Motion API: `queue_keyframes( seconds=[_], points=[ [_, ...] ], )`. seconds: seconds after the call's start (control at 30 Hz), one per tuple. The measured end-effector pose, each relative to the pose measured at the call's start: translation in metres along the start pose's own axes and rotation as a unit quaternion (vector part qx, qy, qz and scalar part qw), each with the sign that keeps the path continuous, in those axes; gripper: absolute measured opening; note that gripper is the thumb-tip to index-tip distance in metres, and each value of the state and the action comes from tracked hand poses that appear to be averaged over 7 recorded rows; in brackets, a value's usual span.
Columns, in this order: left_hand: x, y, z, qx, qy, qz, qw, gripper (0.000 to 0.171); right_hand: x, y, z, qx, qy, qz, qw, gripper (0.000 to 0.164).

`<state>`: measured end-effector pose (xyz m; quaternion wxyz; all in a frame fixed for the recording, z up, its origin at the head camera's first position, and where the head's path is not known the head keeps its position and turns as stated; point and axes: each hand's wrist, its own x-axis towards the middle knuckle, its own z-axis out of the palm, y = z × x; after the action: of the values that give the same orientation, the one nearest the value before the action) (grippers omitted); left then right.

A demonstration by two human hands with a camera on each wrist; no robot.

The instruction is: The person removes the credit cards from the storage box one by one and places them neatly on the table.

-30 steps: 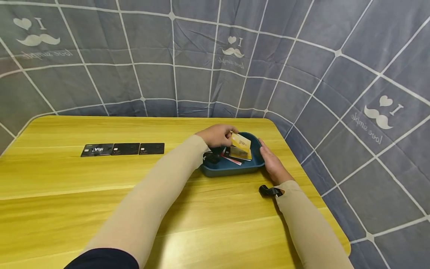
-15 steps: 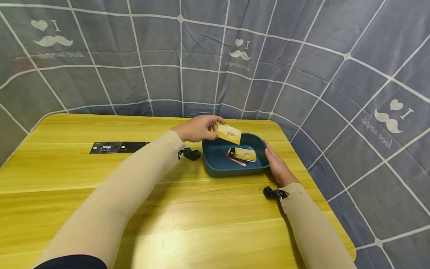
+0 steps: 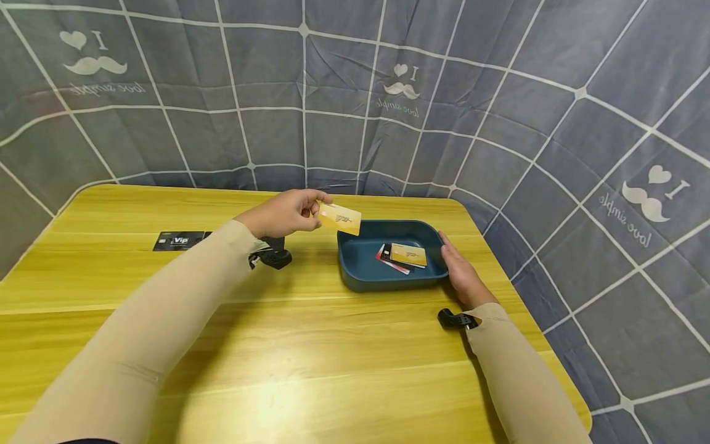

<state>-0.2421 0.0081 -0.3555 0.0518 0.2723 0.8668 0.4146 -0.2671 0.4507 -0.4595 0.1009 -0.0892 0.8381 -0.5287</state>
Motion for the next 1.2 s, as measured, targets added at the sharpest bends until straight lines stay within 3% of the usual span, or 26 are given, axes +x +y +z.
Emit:
queue_keyframes(
  seconds=[0.27,0.5,1.2],
  points=[
    [-0.019,-0.017,-0.009,-0.013,0.014,-0.026,0.9995,0.051,0.004,-0.001,-0.001,0.003,-0.002,0.001,1.0,0.061],
    [-0.036,-0.028,-0.016,0.014,0.021,-0.041,0.9988,0.05,0.008,-0.001,-0.001,0.003,-0.004,0.001,1.0,0.061],
    [-0.084,-0.051,-0.038,0.019,0.032,-0.093,0.995,0.052,0.015,0.004,-0.006,-0.004,-0.009,-0.001,1.0,0.062]
  ],
)
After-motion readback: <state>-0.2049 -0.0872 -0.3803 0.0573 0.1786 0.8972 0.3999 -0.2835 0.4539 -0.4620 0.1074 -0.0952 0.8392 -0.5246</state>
